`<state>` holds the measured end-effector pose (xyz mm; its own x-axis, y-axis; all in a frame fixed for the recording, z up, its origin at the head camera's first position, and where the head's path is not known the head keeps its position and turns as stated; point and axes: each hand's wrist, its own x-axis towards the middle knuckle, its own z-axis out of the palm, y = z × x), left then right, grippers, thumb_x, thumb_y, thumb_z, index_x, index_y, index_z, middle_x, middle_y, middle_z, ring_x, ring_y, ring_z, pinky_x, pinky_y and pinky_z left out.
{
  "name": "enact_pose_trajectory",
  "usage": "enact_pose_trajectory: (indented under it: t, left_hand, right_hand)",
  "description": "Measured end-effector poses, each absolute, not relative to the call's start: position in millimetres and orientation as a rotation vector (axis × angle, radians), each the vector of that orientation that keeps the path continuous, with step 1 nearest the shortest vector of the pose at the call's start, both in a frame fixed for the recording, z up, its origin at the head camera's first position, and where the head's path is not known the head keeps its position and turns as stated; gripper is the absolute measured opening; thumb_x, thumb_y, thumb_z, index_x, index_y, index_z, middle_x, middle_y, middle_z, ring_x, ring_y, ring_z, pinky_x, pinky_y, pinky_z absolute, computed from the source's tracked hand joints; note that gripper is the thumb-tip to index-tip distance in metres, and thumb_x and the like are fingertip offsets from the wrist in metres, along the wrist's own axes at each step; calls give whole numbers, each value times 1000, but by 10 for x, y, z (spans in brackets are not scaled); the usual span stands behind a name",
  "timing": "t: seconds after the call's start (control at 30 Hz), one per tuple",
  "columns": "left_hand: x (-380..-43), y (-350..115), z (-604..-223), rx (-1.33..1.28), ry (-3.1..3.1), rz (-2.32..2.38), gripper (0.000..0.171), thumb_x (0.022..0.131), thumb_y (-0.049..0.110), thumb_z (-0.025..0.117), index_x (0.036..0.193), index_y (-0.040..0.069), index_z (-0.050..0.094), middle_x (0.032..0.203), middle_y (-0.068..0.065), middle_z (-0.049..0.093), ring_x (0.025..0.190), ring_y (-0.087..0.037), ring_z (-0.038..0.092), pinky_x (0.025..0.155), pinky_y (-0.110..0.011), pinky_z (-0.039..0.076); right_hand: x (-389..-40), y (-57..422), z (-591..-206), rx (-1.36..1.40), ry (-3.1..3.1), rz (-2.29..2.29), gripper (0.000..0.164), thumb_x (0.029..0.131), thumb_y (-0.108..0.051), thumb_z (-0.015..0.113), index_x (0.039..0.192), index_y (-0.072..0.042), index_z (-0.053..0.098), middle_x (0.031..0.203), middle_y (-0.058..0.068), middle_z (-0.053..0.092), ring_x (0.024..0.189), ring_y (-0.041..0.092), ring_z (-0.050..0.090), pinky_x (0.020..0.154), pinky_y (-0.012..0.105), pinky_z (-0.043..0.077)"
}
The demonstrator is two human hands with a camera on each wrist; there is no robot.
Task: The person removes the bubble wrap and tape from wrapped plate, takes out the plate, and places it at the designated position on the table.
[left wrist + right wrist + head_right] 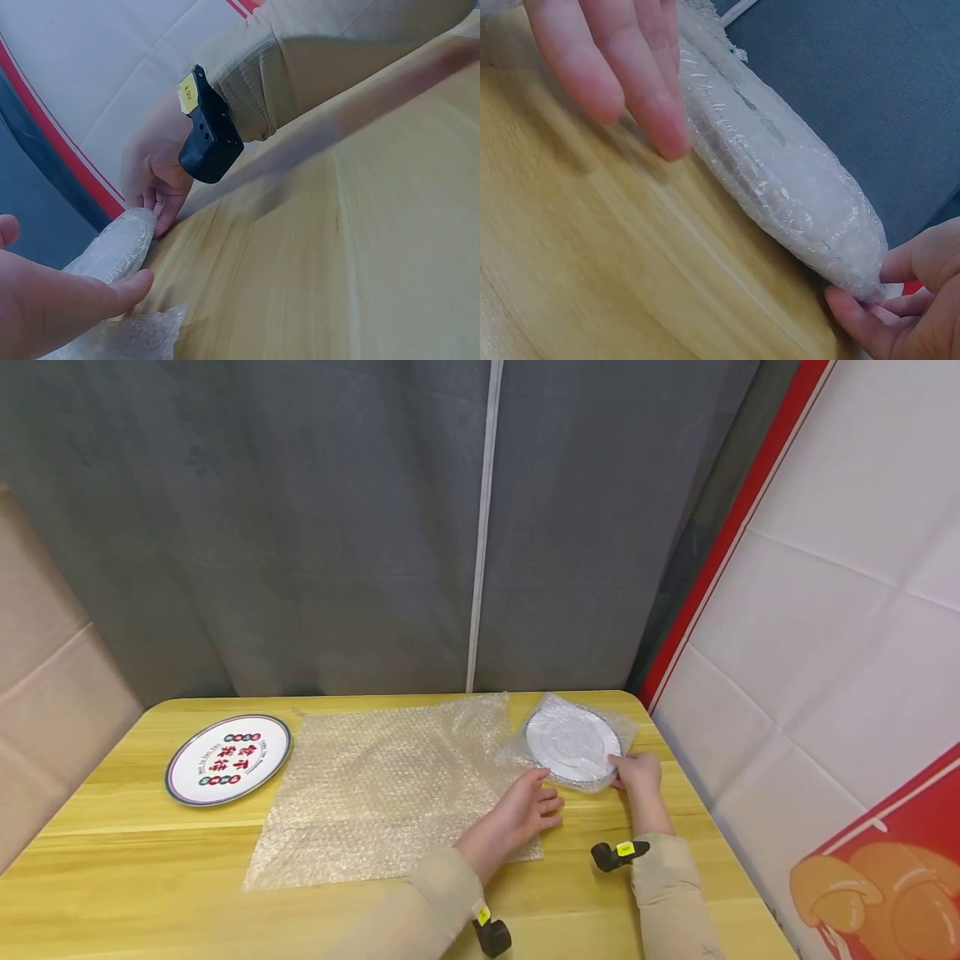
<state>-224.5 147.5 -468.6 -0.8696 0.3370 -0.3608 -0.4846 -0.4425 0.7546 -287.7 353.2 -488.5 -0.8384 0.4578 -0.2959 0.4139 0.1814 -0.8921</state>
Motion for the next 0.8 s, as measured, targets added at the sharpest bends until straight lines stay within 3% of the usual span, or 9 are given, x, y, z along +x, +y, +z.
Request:
enact_pose_trajectory:
  t: [0.27,0.57,0.8]
  left_hand:
    - [-2304,1519,-4744,-206,1238,2352,69,97,28,47,145,-11,19,146,-39,17,133,-52,23,104,-65,24]
    - [-2346,1524,-4792,-203,1169,2370,73,96,29,46,143,-16,15,148,-35,19,135,-48,21,104,-67,22]
    - [-2364,1521,-4832,-194,1121,2383,71,96,31,46,148,-6,16,148,-33,21,136,-47,22,104,-68,22]
  right_hand:
    - [-2862,3524,-4884,-863,-2385,1786,51,92,-8,58,131,20,40,120,32,48,70,13,56,57,22,55]
    - [-2833,3526,-4883,-812,-2414,1740,48,92,-4,56,129,22,40,116,31,48,66,11,54,54,19,51]
    - [-2795,3573,-4881,-772,-2437,1704,50,92,-5,54,129,24,38,121,35,46,67,12,55,54,18,50]
